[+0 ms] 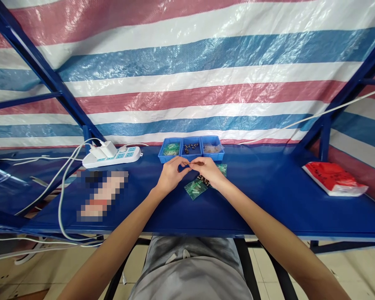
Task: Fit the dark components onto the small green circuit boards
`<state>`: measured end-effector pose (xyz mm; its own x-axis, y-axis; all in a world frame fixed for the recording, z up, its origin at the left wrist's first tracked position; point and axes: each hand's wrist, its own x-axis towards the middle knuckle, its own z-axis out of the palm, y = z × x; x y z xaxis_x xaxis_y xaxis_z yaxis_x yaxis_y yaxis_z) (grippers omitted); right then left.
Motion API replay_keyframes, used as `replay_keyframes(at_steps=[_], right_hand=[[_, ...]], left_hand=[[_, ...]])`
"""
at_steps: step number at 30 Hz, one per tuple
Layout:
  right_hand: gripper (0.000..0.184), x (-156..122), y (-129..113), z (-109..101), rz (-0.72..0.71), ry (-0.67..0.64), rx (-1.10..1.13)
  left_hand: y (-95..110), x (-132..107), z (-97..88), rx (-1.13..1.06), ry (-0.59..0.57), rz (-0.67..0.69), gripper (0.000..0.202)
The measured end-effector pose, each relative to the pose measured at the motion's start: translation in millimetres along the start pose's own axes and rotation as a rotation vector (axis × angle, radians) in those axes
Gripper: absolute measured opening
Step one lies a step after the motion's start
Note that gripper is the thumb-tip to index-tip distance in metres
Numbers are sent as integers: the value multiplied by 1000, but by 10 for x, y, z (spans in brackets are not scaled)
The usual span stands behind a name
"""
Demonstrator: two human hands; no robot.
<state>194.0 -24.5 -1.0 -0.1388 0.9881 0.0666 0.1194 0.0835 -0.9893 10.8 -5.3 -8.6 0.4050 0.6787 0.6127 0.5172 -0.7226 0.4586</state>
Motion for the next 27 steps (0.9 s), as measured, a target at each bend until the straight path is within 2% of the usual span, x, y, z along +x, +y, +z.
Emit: replay_keyframes(at_steps=[3, 8, 14, 18, 27], right_hand=[[31, -3, -26, 4, -18, 3, -21], [28, 9, -41, 11, -79, 28, -77], [21, 44, 24, 16, -175, 38, -275], [19, 38, 24, 33, -216, 65, -417], [21, 18, 2, 43, -236, 66, -476]], left_hand=[[17, 1, -5, 22, 1, 7, 9], [13, -5, 6, 24, -9, 5, 17], [-34, -9, 14, -1, -25, 37, 25], [-29, -7, 4, -15, -18, 9, 23], [1, 13, -13, -87, 12, -17, 16]])
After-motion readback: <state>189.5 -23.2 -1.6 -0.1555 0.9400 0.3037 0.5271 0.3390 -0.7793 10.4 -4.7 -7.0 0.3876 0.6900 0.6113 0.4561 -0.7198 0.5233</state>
